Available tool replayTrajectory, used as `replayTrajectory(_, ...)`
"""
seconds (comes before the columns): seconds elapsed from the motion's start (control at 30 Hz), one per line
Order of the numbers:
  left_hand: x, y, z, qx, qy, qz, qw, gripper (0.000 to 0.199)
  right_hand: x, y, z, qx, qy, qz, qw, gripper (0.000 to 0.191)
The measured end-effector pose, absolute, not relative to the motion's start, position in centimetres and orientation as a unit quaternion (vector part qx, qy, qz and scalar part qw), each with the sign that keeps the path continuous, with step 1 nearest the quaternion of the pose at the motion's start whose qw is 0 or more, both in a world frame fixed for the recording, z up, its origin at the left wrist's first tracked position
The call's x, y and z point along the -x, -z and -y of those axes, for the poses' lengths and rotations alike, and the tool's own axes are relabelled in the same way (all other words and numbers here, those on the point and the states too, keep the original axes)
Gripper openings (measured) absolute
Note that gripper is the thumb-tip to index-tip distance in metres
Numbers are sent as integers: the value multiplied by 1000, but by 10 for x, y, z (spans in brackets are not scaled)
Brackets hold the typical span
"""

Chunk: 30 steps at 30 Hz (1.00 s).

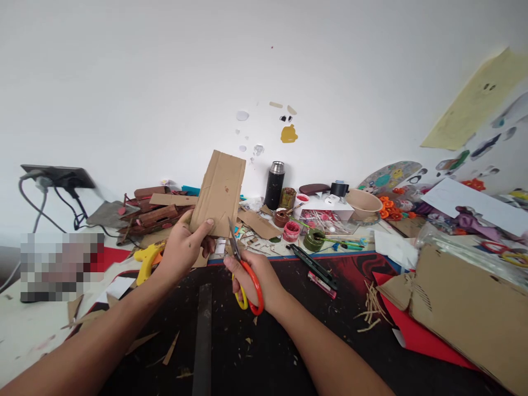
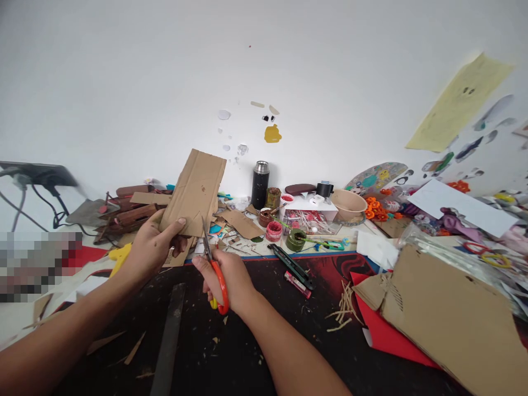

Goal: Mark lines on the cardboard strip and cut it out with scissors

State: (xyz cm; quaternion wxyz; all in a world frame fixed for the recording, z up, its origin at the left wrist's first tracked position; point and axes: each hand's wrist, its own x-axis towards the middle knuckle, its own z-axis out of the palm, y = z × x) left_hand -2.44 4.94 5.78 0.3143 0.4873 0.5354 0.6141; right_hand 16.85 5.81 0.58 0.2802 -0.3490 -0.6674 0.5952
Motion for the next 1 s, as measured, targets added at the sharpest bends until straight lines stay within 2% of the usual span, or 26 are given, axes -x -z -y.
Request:
replayTrajectory(0.2, 24, -55, -51, -481, -617, -530, 326, 40, -169, -5, -58, 356, -595, 657, 295, 55)
replayTrajectory(0.47, 27, -61, -51, -500, -578, -549, 339, 58, -168, -14, -54, 375, -573, 664, 301, 51)
replayTrajectory(0.73, 27, -65, -49, -510, -555, -554, 352, 60, -163, -8, -52, 410, -547, 672, 285, 39)
replayTrajectory(1.0, 31, -59, -54, -513, -565, -553, 335, 55, -163, -5, -56, 370, -581, 666, 285, 45)
